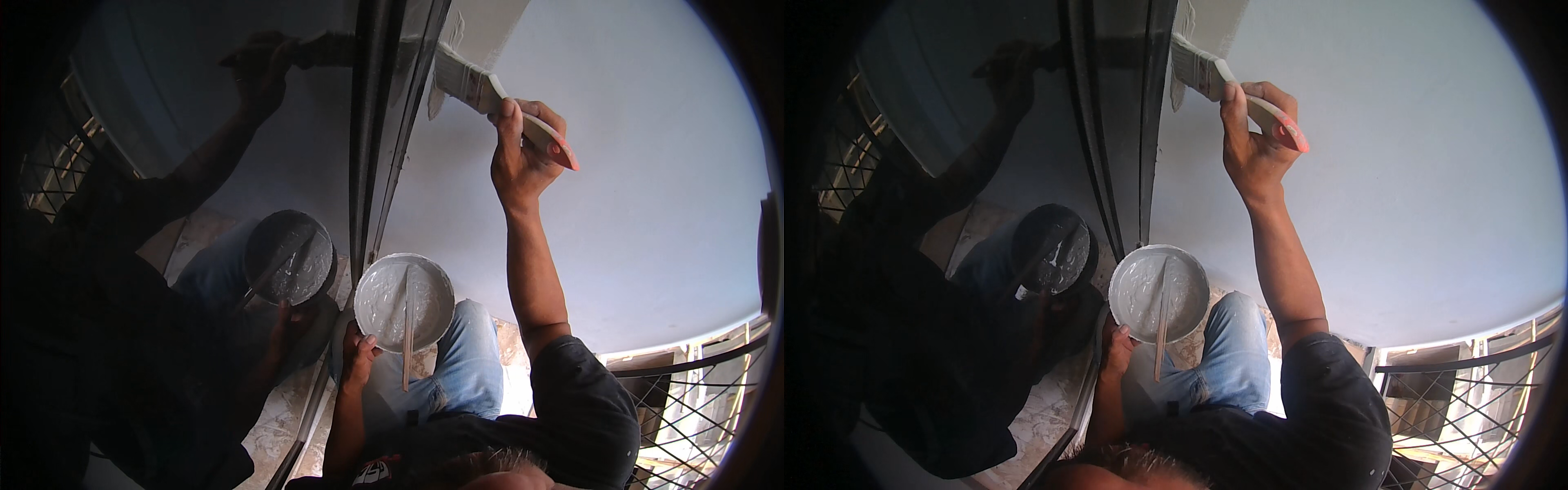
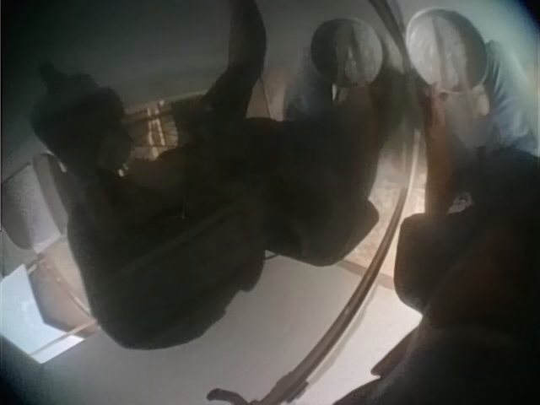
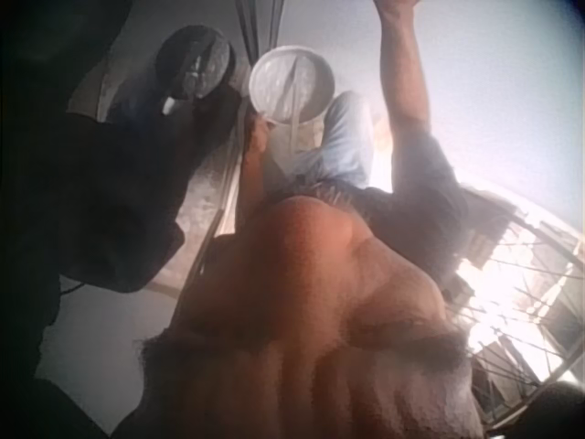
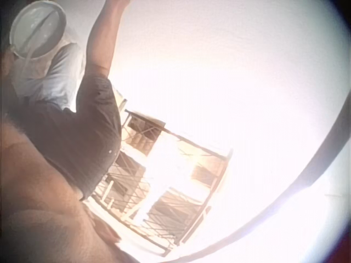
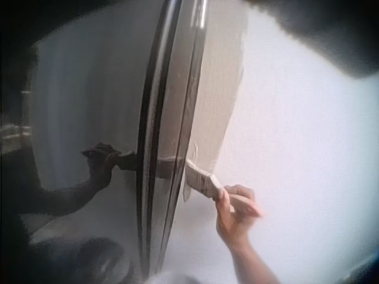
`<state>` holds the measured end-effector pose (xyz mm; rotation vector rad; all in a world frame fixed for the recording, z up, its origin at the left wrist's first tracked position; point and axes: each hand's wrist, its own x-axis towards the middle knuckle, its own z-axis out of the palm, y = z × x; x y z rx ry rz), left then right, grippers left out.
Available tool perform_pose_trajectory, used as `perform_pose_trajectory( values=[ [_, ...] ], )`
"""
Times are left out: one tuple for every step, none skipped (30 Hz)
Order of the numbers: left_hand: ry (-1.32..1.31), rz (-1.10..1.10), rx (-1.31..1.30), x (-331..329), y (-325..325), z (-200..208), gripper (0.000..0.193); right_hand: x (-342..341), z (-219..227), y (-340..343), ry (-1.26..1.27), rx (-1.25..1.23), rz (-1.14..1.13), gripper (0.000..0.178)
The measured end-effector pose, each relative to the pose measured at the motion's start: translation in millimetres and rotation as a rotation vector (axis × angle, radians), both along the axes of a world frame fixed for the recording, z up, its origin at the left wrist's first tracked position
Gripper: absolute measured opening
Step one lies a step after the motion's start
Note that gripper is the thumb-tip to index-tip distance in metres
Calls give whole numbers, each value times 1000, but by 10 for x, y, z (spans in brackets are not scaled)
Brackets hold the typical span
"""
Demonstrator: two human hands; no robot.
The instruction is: The person dips a paint brush into a bucket of white paint and applies it to the edge of a wall next to a glass door frame, using their fingers to wipe the painted surface.
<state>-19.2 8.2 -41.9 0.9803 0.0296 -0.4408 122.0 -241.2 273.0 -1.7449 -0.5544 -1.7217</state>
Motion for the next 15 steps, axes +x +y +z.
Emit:
perform_pose_trajectory(
  values=[
    [2, -1, 3, 1, 5, -13, 78, -4, -1, 3, 2, 1, -4, 17],
    [3, -2, 7, 4, 8, -25, 78, -6, -2, 6, 4, 2, -8, 17],
    [5, -3, 10, 6, 11, -37, 77, -2, -6, 7, -7, 9, 7, 16],
    [4, 1, 7, 2, 2, -7, 77, 8, -24, 1, -14, 14, 20, 16],
    [2, 4, 4, -5, -9, 32, 77, 14, -39, -6, -20, 19, 33, 16],
    [1, 7, 0, -10, -20, 55, 76, 16, -52, -13, -18, 18, 31, 16],
    [1, 10, -3, -9, -12, 51, 76, 15, -59, -9, -20, 20, 33, 16],
    [1, 13, -6, -7, -8, 37, 76, 12, -62, -3, -21, 22, 34, 16],
    [1, 15, -9, -6, -4, 23, 76, 1, -62, 13, -15, 32, 46, 16],
    [2, 14, -9, -5, -1, 6, 76, -13, -58, 37, -7, 42, 57, 15],
    [3, 13, -9, -4, 2, -10, 76, -19, -56, 51, 0, 52, 69, 15],
    [4, 13, -9, -5, 9, -26, 77, -15, -57, 52, -7, 44, 72, 15],
    [4, 6, -12, -6, 9, -20, 77, -15, -63, 44, -14, 33, 73, 15],
    [4, 0, -15, -7, 10, -14, 77, -15, -71, 36, -21, 23, 74, 15],
    [4, -6, -17, -9, 11, -8, 78, -14, -81, 24, -25, 13, 62, 15]
  ],
)
